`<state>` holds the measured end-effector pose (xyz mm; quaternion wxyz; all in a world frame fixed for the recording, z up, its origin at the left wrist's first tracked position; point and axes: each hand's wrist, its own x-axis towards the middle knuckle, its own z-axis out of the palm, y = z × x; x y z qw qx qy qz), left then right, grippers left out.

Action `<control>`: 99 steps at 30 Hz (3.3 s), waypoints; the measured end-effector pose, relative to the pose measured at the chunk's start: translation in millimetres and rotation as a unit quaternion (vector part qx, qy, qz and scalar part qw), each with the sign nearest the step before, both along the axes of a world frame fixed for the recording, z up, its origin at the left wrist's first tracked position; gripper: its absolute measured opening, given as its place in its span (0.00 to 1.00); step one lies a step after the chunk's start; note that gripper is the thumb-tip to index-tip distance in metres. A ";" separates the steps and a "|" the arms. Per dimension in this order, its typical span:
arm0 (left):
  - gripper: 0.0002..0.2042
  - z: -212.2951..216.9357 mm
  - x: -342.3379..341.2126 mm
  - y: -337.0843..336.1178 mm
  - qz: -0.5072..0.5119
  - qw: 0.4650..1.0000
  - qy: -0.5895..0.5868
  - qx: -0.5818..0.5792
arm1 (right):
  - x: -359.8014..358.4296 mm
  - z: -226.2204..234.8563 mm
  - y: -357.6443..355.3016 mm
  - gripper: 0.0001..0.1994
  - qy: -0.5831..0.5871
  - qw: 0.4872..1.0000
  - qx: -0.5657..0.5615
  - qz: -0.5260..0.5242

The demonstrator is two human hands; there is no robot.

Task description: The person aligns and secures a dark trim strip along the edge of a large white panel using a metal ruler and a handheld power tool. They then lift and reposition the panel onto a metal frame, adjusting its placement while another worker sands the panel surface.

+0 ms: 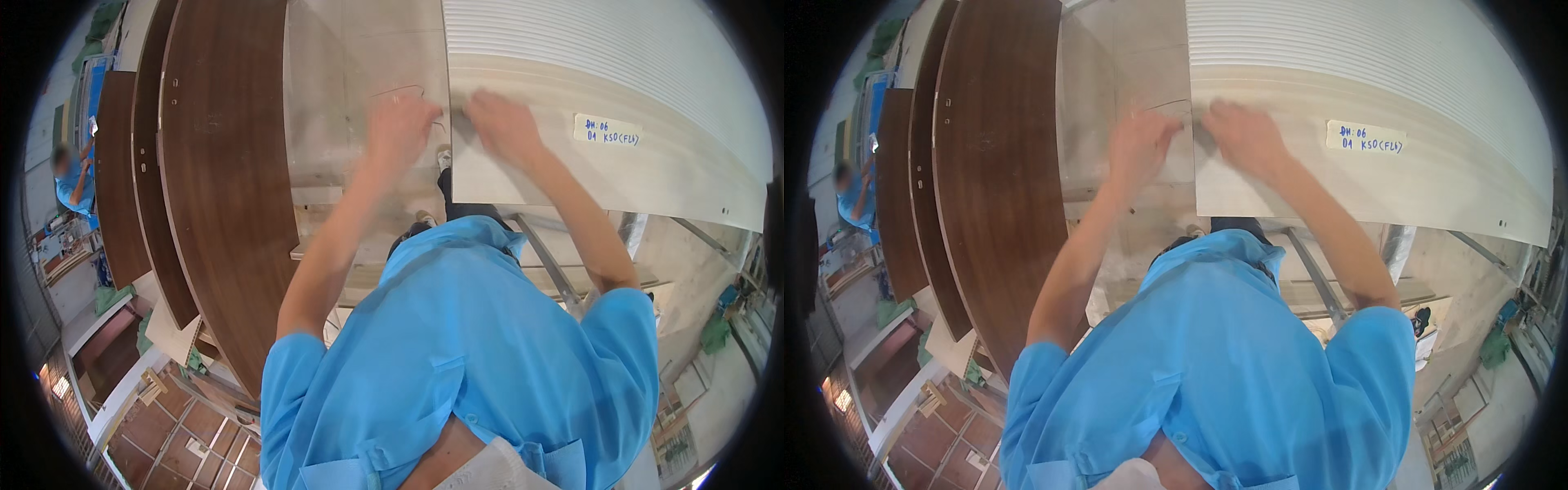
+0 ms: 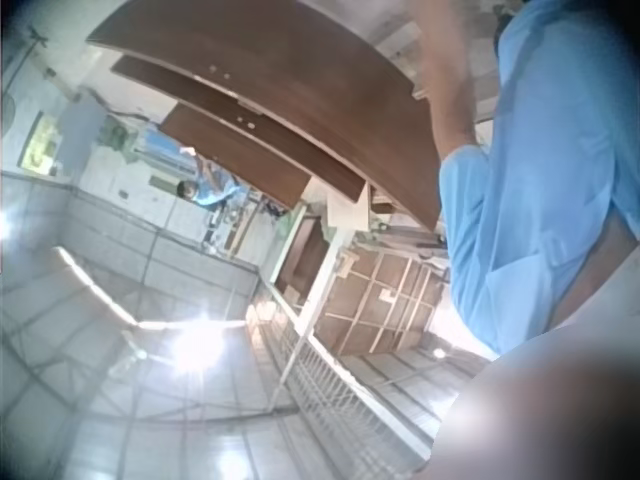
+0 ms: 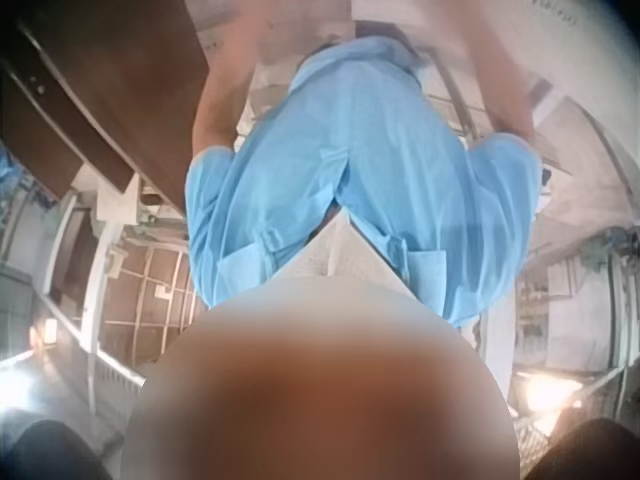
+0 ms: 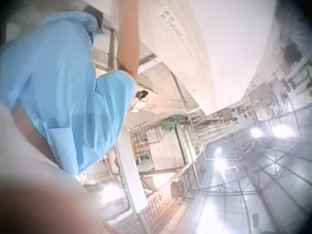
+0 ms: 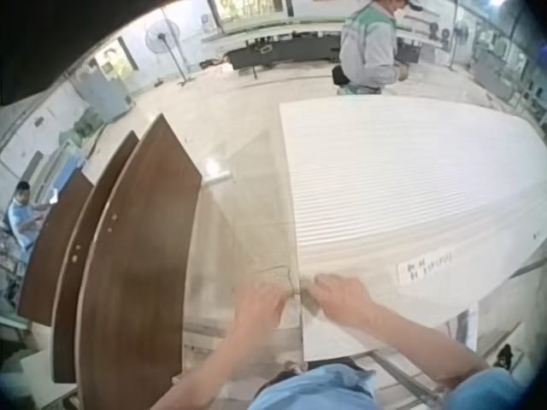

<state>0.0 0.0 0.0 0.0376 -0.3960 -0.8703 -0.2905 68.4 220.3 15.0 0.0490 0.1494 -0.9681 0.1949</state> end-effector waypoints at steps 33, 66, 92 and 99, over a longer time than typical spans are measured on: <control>0.03 58.0 -75.4 31.3 -0.012 1.000 0.005 0.001 | -66.9 34.5 29.0 0.07 0.047 0.991 -0.127 -0.023; 0.05 -9.4 -566.4 238.0 -0.044 0.993 0.078 0.079 | -542.0 -3.7 205.3 0.16 0.035 0.971 0.135 -0.193; 0.04 -2.1 -452.1 191.1 -0.065 0.995 0.049 0.056 | -427.6 -3.0 170.2 0.10 0.094 0.986 0.091 -0.106; 0.05 -0.4 -389.0 165.5 -0.069 0.995 0.036 0.064 | -365.8 2.4 145.5 0.10 0.066 0.989 0.098 -0.087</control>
